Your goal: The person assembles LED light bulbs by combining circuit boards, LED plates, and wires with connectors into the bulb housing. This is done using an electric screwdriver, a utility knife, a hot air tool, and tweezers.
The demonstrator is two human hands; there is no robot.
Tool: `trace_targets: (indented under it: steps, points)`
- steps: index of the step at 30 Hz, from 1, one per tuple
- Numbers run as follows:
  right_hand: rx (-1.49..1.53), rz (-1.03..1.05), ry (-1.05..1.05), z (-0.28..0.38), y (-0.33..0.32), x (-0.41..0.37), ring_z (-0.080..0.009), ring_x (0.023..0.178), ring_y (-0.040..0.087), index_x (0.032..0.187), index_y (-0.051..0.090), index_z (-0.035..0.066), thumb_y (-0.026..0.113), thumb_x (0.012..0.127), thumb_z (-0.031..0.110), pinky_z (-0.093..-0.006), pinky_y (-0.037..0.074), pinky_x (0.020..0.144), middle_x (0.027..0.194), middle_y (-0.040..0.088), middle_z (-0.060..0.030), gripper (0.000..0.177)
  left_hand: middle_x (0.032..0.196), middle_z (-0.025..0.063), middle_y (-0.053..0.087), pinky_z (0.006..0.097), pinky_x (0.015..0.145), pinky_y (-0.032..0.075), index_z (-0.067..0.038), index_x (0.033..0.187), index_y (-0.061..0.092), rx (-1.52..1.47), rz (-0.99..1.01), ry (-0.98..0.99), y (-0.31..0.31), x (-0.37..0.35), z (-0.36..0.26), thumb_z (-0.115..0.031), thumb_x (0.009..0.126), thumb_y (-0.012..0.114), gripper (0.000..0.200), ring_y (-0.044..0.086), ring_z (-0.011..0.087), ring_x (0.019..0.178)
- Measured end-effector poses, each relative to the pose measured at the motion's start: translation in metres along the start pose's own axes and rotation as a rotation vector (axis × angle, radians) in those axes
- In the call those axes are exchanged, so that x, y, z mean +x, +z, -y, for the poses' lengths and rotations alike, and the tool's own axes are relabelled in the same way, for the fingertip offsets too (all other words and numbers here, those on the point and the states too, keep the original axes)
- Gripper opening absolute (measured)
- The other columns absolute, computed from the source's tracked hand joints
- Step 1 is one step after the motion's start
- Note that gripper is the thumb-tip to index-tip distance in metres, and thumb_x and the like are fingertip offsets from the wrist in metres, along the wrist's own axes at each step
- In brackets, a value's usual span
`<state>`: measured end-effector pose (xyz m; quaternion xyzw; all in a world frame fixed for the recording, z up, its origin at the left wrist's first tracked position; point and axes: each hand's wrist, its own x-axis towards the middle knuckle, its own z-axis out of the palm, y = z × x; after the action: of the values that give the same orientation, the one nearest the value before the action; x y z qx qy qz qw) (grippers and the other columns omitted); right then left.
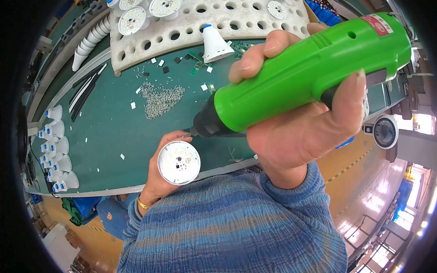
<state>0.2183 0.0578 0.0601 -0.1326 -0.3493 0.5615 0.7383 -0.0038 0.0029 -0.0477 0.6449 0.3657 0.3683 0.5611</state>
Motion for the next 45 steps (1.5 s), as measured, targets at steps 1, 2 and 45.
trace_targets:
  steps: [1, 2, 45]
  points:
    - [0.011, 0.018, 0.009, 0.0, 0.0, -0.001, -0.0241, 0.085, 0.045, 0.127, 0.043, 0.004, 0.044, 0.089, 0.051, -0.0396, 0.039, 0.074, 0.102, 0.045, -0.0143, 0.06, 0.122, 0.0116, 0.052, 0.0317, 0.093, 0.045, 0.0, 0.118, 0.054, -0.029, -0.011, -0.041, 0.001, 0.0, -0.002, -0.005, 0.055, 0.085, 0.071, 0.055, 0.0219, 0.11]
    - [0.021, 0.036, 0.019, 0.001, 0.001, -0.001, -0.0241, 0.086, 0.044, 0.128, 0.042, 0.004, 0.044, 0.089, 0.051, -0.0398, 0.038, 0.074, 0.104, 0.045, -0.0147, 0.061, 0.12, 0.012, 0.054, 0.0327, 0.093, 0.045, -0.002, 0.116, 0.056, -0.058, -0.022, -0.08, 0.003, 0.001, -0.007, -0.005, 0.055, 0.085, 0.068, 0.055, 0.0237, 0.11]
    - [0.06, -0.147, 0.065, -0.009, 0.006, 0.001, -0.0224, 0.081, 0.044, 0.121, 0.045, 0.003, 0.045, 0.089, 0.049, -0.0381, 0.04, 0.073, 0.096, 0.046, -0.0119, 0.056, 0.13, 0.0149, 0.049, 0.0336, 0.09, 0.051, -0.005, 0.123, 0.055, 0.049, 0.052, 0.139, 0.0, 0.002, -0.013, -0.002, 0.06, 0.082, 0.069, 0.054, 0.0269, 0.114]
